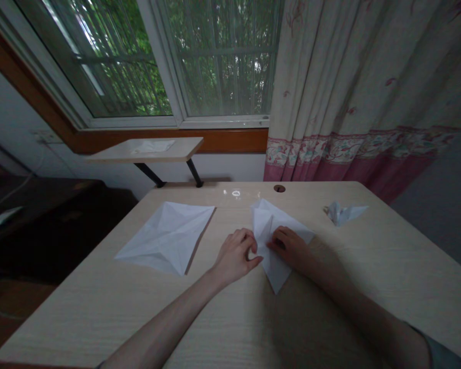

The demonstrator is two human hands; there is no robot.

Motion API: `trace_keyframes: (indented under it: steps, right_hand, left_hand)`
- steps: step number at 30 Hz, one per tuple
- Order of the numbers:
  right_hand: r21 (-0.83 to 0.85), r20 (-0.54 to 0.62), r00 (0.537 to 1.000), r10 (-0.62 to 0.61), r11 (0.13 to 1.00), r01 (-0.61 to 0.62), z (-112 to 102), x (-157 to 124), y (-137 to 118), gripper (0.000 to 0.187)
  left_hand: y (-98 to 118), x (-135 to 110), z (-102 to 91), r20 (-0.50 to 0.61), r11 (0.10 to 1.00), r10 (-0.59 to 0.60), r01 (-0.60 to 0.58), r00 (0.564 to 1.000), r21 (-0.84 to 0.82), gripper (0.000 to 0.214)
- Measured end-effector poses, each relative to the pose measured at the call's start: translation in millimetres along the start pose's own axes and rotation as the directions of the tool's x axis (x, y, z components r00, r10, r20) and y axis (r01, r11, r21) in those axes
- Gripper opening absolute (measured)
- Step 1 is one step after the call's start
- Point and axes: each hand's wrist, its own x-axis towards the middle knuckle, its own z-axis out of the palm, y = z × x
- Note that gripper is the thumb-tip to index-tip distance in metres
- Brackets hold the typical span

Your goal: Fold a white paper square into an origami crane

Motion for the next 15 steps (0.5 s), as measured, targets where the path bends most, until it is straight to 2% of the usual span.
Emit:
trace_keyframes:
  steps: [15]
  right_hand:
    - [0.008,0.005,1.000,0.004,1.000,-0.004,0,0,1,0.019]
  left_hand:
    - [13,-1,-1.6,0.132,0.998,0.063,-0.064,0.989,0.000,0.035]
